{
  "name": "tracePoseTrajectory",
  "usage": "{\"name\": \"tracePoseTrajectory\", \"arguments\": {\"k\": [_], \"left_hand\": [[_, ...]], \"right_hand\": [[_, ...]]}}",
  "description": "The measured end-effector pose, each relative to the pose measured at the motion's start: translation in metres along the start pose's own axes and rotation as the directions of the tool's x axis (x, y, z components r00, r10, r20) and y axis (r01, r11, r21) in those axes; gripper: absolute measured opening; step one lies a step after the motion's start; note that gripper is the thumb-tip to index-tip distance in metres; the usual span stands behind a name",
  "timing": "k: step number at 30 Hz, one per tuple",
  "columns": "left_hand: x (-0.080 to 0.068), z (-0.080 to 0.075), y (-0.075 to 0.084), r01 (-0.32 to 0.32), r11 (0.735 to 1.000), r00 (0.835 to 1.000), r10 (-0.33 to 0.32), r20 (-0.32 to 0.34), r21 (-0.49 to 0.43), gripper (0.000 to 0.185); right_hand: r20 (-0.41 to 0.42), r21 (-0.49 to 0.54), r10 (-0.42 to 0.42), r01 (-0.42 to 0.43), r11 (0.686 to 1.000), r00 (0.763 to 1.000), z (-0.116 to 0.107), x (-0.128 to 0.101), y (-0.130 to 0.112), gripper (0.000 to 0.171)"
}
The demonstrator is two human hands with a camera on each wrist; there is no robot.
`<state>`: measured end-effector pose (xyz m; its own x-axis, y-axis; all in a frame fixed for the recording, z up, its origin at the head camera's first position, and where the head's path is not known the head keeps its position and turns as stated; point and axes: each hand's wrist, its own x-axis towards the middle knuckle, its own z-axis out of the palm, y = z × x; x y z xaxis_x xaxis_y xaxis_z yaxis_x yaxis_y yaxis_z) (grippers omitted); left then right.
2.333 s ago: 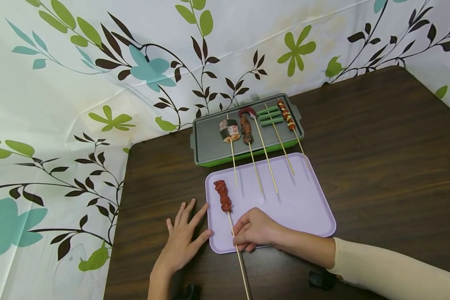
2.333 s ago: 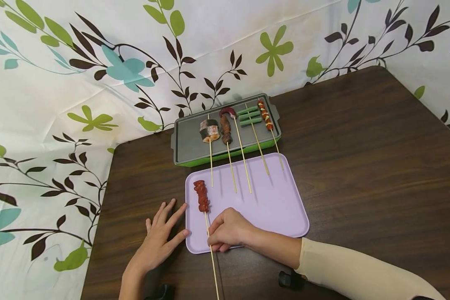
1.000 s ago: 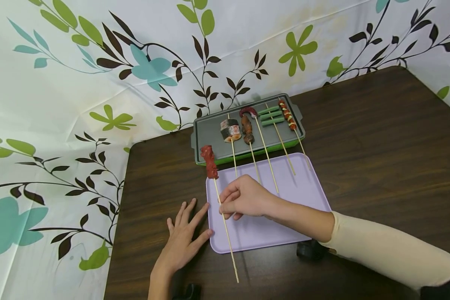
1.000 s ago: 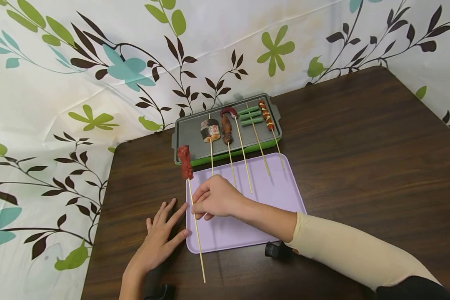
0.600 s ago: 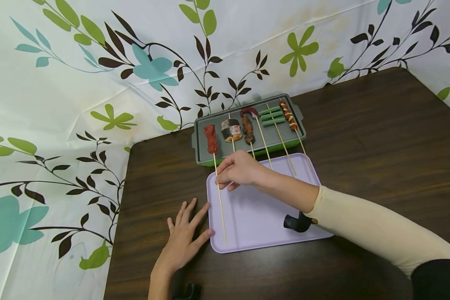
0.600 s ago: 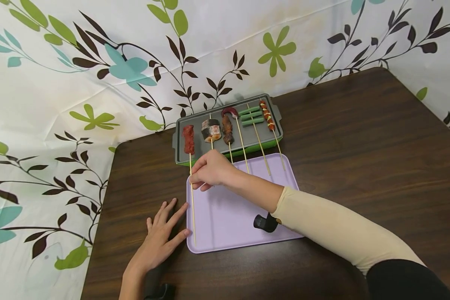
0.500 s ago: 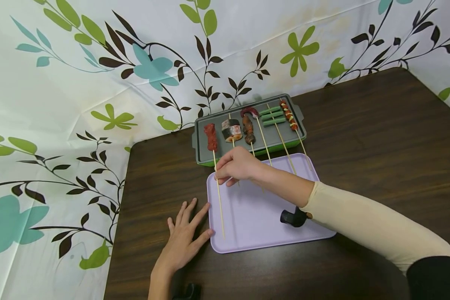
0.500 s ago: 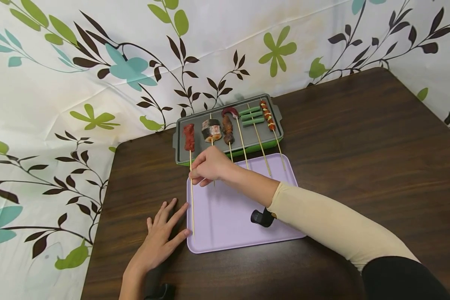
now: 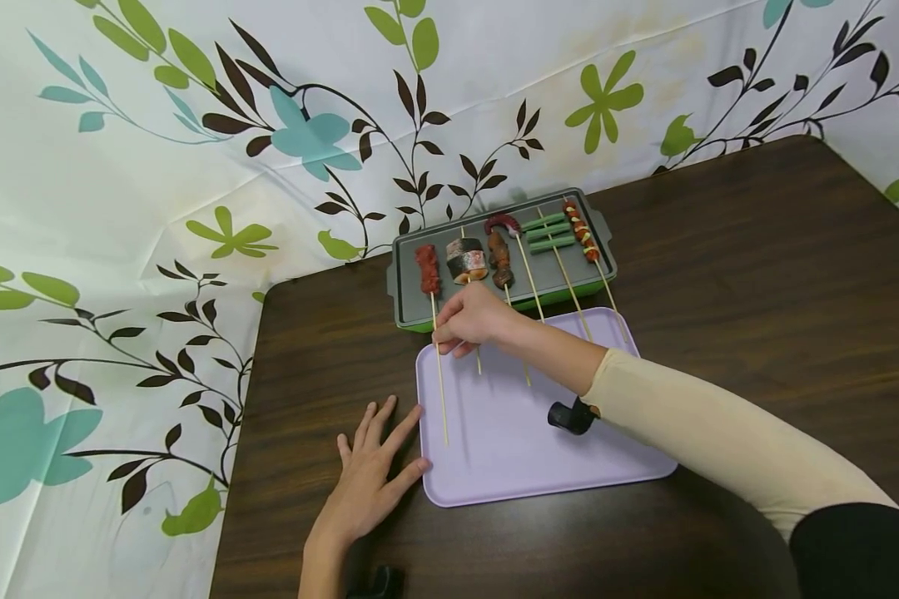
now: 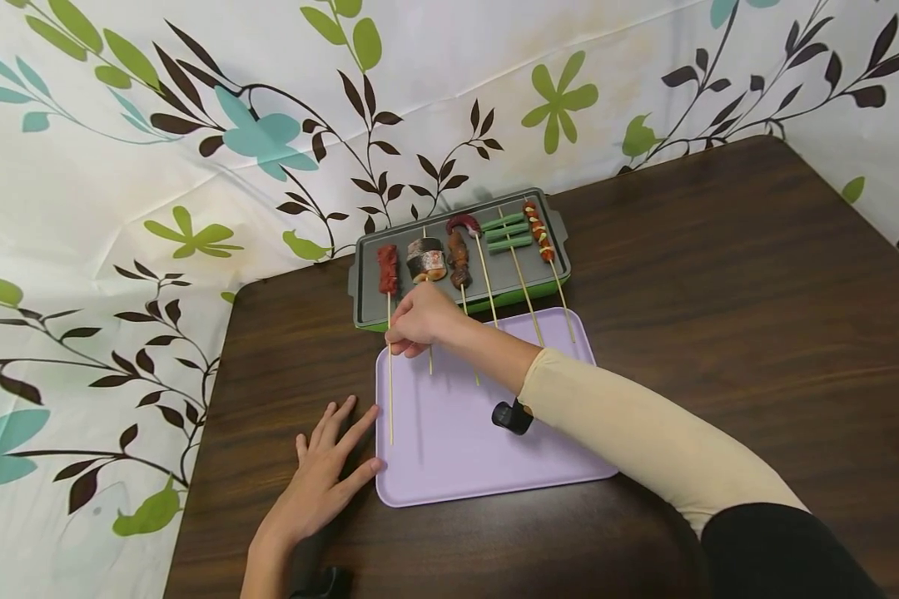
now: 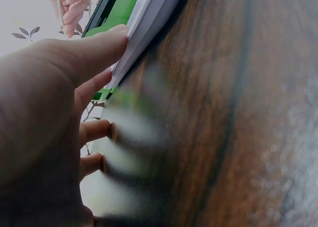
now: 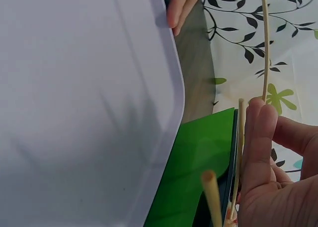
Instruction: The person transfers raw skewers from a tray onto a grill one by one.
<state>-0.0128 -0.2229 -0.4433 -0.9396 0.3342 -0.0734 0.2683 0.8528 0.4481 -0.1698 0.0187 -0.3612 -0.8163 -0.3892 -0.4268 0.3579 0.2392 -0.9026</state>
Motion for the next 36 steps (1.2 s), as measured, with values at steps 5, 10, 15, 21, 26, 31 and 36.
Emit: {"name": "tracePoseTrajectory", "arguments": {"k": [5,10,15,21,26,31,36], "left_hand": [[0.0000,0.0001,0.0003,0.002,1.000,1.000,-0.002,0.002,0.008,0.068],[-0.0003,0.0000,0.0000,0.000,1.000,1.000,0.000,0.000,0.009,0.068],[-0.0007,0.0002,-0.0004,-0.002,1.000,1.000,0.002,-0.001,0.009,0.068],[-0.0006,-0.0002,-0.0001,0.001,1.000,1.000,-0.001,0.000,0.008,0.068],[-0.0005,-0.0008,0.0006,0.007,1.000,1.000,-0.007,0.005,0.009,0.068],[-0.0005,-0.0009,0.0007,0.007,1.000,1.000,-0.007,0.005,0.010,0.068],[-0.0007,-0.0008,0.0005,0.007,1.000,1.000,-0.007,0.006,0.002,0.068]], "right_hand": [[-0.038,-0.067,-0.029,0.026,0.997,0.999,0.0019,0.0012,-0.0008,0.011],[-0.076,-0.141,-0.061,0.049,0.989,0.995,0.0037,0.0031,-0.0002,0.012],[-0.099,-0.154,-0.070,0.054,0.987,0.993,0.0036,0.0038,0.0008,0.017],[-0.115,-0.156,-0.067,0.049,0.987,0.991,0.0039,0.0025,-0.0001,0.029],[-0.110,-0.166,-0.063,0.044,0.985,0.992,0.0039,0.0008,-0.0010,0.032],[-0.105,-0.171,-0.067,0.049,0.984,0.992,0.0044,0.0000,-0.0009,0.033],[-0.105,-0.175,-0.069,0.049,0.983,0.992,0.0041,-0.0024,-0.0012,0.035]]}}
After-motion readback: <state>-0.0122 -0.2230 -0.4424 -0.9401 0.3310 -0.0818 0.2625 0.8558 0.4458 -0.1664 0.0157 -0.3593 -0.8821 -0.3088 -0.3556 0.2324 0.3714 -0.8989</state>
